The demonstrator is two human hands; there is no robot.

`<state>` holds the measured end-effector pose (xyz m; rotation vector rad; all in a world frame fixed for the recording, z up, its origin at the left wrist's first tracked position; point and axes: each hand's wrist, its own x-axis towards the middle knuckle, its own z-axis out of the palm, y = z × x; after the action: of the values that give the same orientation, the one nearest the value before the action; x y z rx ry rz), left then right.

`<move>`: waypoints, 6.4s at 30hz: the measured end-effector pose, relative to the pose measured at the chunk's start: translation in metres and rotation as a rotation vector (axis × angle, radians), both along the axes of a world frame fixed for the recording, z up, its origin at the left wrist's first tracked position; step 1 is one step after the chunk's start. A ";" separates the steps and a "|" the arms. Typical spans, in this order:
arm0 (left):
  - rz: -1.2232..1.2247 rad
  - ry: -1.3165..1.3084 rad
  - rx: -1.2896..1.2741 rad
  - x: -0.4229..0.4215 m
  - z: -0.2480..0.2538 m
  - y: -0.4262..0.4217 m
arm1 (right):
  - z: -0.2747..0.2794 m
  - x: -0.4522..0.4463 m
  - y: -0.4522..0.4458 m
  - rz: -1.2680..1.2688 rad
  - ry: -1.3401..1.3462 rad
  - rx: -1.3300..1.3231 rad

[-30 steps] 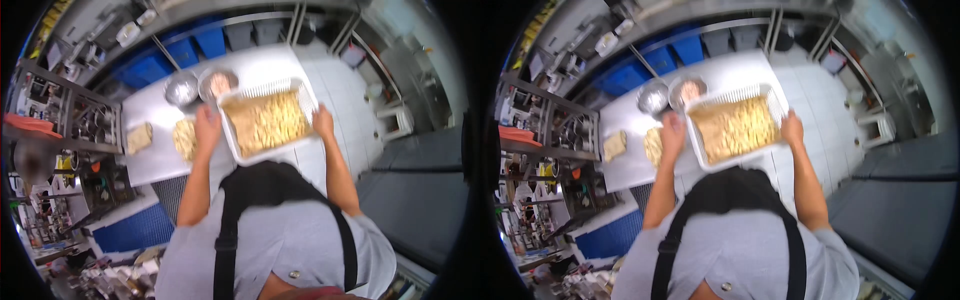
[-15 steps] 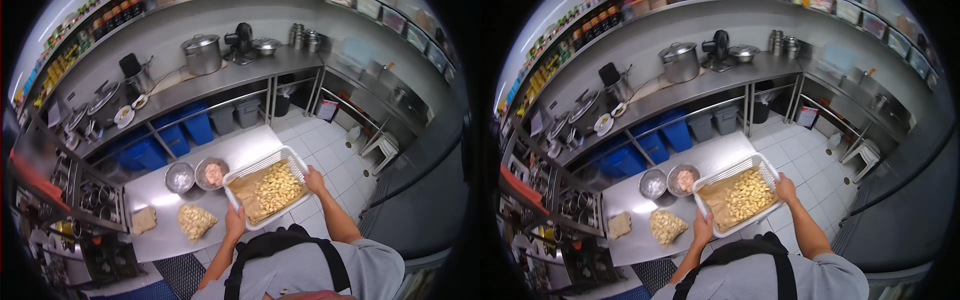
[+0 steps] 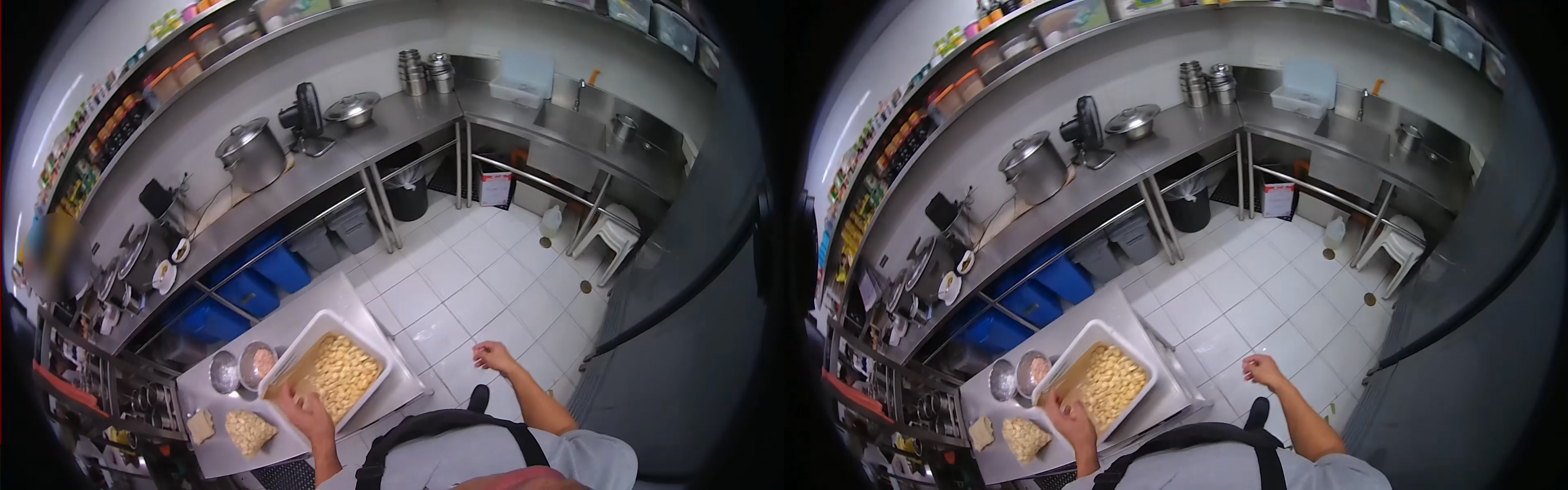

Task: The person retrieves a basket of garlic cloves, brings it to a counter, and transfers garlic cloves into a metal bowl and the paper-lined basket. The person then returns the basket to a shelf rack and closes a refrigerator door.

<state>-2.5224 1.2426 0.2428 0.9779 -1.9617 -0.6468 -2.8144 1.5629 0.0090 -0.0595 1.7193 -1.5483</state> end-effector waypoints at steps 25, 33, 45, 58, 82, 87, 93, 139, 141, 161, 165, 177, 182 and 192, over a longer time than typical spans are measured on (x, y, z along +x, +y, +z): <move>-0.617 -0.073 0.216 -0.536 -0.108 0.033 | -0.003 -0.386 0.033 -0.030 -0.136 0.117; -0.539 -0.068 0.204 -0.716 -0.064 -0.045 | 0.040 -0.597 -0.061 0.062 -0.003 0.048; -0.304 -1.284 0.499 -0.685 -0.321 -0.072 | 0.067 -1.050 -0.272 0.464 0.964 -0.170; 0.295 -0.800 1.263 -0.793 -0.268 0.200 | 0.189 -1.681 -0.470 0.532 1.816 0.828; 0.167 -0.081 0.462 -1.089 -0.066 -0.049 | 0.141 -1.224 -0.498 0.688 0.568 -0.407; 0.183 -0.300 0.524 -1.013 -0.100 -0.006 | 0.041 -1.081 -0.465 0.599 0.154 -0.307; 0.616 -0.401 0.828 -0.838 -0.204 0.153 | -0.056 -0.958 -0.431 0.804 0.658 -0.135; 1.978 -0.456 0.416 -0.234 -0.014 -0.036 | 0.249 0.034 -0.596 2.306 1.046 -0.943; 1.968 -0.543 0.391 -0.206 -0.018 -0.044 | 0.245 0.047 -0.582 2.327 1.203 -0.846; 1.793 -0.280 0.250 -0.086 -0.039 -0.035 | 0.186 0.088 -0.581 2.033 0.981 -0.877; 1.720 -0.209 0.119 -0.077 -0.035 -0.046 | 0.207 0.097 -0.585 2.086 0.958 -0.856; 1.673 -0.204 0.521 -0.083 -0.003 -0.076 | 0.209 0.127 -0.564 1.671 0.915 -1.158; 1.547 -0.021 0.420 -0.055 -0.015 -0.070 | 0.233 0.140 -0.547 2.423 0.885 -1.096; 1.693 -0.029 0.199 -0.052 -0.035 -0.054 | 0.219 0.138 -0.536 2.081 1.266 -1.262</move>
<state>-2.5749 1.1890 0.2073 2.2034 -0.5147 0.1936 -2.6759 1.0272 0.2280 -2.6837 0.0624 -0.3279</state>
